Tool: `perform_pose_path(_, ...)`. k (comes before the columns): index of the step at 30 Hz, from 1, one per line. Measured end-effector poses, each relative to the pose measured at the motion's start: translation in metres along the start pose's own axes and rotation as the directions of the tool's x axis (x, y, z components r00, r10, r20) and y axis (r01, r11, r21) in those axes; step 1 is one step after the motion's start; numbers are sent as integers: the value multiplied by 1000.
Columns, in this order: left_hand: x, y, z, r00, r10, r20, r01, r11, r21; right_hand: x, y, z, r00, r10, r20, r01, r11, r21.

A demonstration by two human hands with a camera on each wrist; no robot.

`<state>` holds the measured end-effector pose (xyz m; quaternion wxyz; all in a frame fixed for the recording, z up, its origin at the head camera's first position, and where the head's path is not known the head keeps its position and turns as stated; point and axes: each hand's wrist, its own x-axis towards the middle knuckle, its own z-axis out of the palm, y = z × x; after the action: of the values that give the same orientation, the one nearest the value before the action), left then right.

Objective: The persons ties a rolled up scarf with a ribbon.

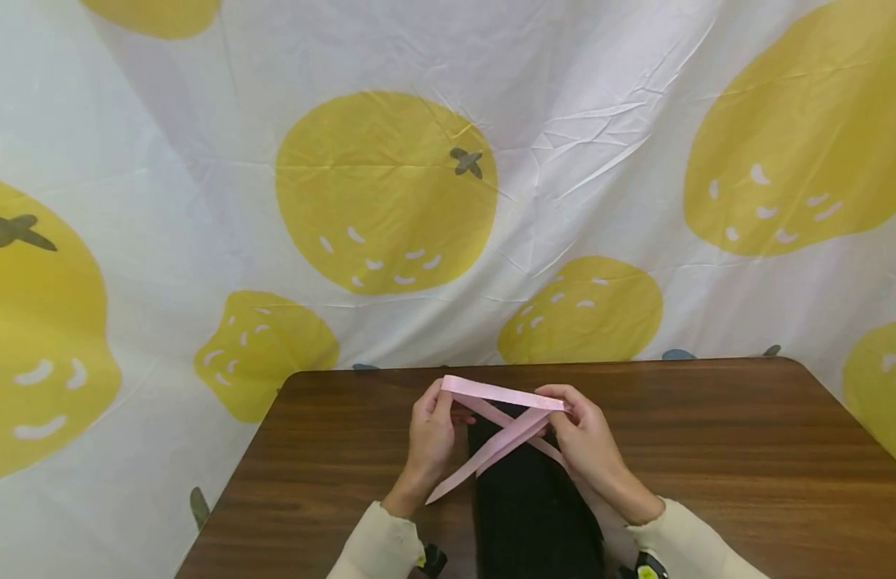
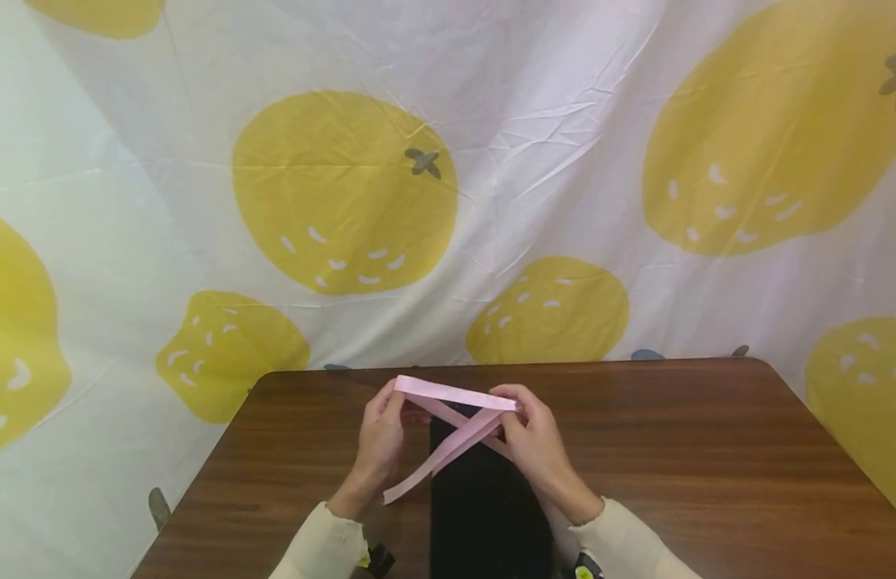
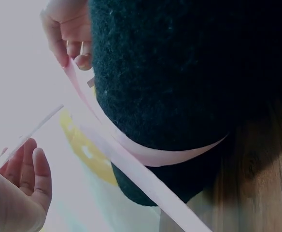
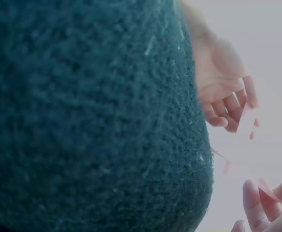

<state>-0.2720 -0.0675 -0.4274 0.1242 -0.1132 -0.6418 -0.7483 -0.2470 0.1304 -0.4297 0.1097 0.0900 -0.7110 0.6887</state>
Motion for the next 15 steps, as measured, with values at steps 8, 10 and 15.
perform_pose_path(8, -1, -2, -14, 1000, 5, 10, -4, 999, -37, 2, 2, -4, 1000, 24, 3, -24, 999, -34)
perform_pose_path(10, -1, -3, -17, 1000, 0, 4, 0, 1000, -31, 2, 2, -4, 1000, 27, 0, -27, 999, -28)
perform_pose_path(15, -3, -4, -24, 999, -37, -26, 36, 999, -38, 2, 0, -6, 1000, 16, 1, -16, 1000, 11)
